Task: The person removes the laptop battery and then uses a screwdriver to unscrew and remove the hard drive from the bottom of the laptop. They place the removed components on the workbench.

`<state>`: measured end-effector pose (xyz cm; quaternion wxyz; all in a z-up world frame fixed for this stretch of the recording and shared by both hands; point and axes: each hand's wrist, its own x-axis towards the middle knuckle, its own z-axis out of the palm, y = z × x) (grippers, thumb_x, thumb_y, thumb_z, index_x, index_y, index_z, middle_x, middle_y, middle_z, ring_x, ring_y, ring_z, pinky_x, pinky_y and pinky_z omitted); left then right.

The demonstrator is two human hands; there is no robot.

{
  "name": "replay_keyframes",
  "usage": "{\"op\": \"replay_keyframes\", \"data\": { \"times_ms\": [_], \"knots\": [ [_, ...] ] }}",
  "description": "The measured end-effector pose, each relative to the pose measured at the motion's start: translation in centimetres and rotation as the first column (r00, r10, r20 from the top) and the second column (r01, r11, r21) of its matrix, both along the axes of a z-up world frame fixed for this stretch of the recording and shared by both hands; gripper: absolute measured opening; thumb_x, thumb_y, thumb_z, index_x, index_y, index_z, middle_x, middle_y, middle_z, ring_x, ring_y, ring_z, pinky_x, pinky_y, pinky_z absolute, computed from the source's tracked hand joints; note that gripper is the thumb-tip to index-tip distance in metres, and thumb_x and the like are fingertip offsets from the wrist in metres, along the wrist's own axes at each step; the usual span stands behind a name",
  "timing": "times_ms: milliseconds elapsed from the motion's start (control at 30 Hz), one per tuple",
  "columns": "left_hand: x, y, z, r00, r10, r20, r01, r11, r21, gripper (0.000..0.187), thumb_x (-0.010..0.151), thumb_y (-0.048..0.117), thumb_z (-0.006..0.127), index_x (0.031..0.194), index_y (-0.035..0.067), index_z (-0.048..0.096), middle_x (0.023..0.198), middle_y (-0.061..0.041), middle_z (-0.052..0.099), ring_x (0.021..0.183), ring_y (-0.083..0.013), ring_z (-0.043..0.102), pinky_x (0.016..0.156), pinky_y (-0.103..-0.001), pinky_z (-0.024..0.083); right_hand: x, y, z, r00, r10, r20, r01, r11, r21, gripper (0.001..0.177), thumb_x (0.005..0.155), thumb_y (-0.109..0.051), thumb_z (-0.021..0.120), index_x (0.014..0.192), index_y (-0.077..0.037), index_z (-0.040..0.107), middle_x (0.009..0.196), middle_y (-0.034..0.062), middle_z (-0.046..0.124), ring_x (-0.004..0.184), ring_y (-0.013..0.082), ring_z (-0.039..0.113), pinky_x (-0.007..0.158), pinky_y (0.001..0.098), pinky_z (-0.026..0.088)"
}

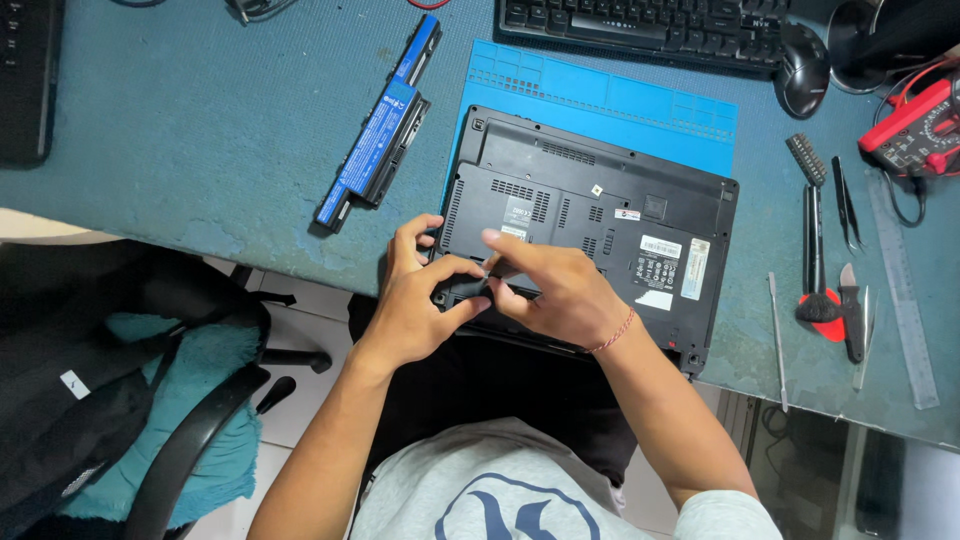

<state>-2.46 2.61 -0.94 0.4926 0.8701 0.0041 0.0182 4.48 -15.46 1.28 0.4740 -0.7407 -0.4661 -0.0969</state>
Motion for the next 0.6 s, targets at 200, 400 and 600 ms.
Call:
{"op": "replay_keyframes", "data": {
  "times_ms": [200,400,600],
  "knots": [
    [0.1,0.2,-0.5,1.000,-0.002,0.010,0.001,1.000,0.020,0.030,0.069,0.037,0.080,0.093,0.024,0.068,0.134,-0.007,0.036,0.117,-0.0286,0.044,0.099,-0.034,0.039,0.4,0.3,2.5,0.984,-0.025,0.178,0.037,0.997,-0.063,0.019,0.089,-0.008,0.063,0.108,-0.006,0.066,0.070,0.0070,0.065,0.059,0.0261,0.064,0.056,0.0315,0.054],
    [0.2,0.2,-1.1,0.999,-0.005,0.048,0.004,1.000,0.027,0.032,0.067,0.039,0.080,0.093,0.024,0.068,0.134,-0.007,0.037,0.117,-0.0292,0.045,0.098,-0.034,0.040,0.4,0.7,3.4,0.993,0.106,0.047,-0.106,0.994,0.005,0.022,0.090,-0.005,0.059,0.109,-0.008,0.069,0.075,0.0060,0.068,0.062,0.0240,0.067,0.060,0.0293,0.055],
    [0.1,0.1,-1.5,0.996,0.010,0.085,-0.016,0.997,0.072,0.035,0.066,0.036,0.082,0.089,0.016,0.065,0.133,-0.009,0.038,0.114,-0.0301,0.047,0.095,-0.034,0.042,0.6,0.7,4.2,0.967,0.245,-0.065,-0.243,0.969,0.041,0.031,0.082,0.006,0.061,0.110,-0.007,0.068,0.089,0.0106,0.070,0.071,0.0265,0.070,0.065,0.0337,0.056]
  ]
}}
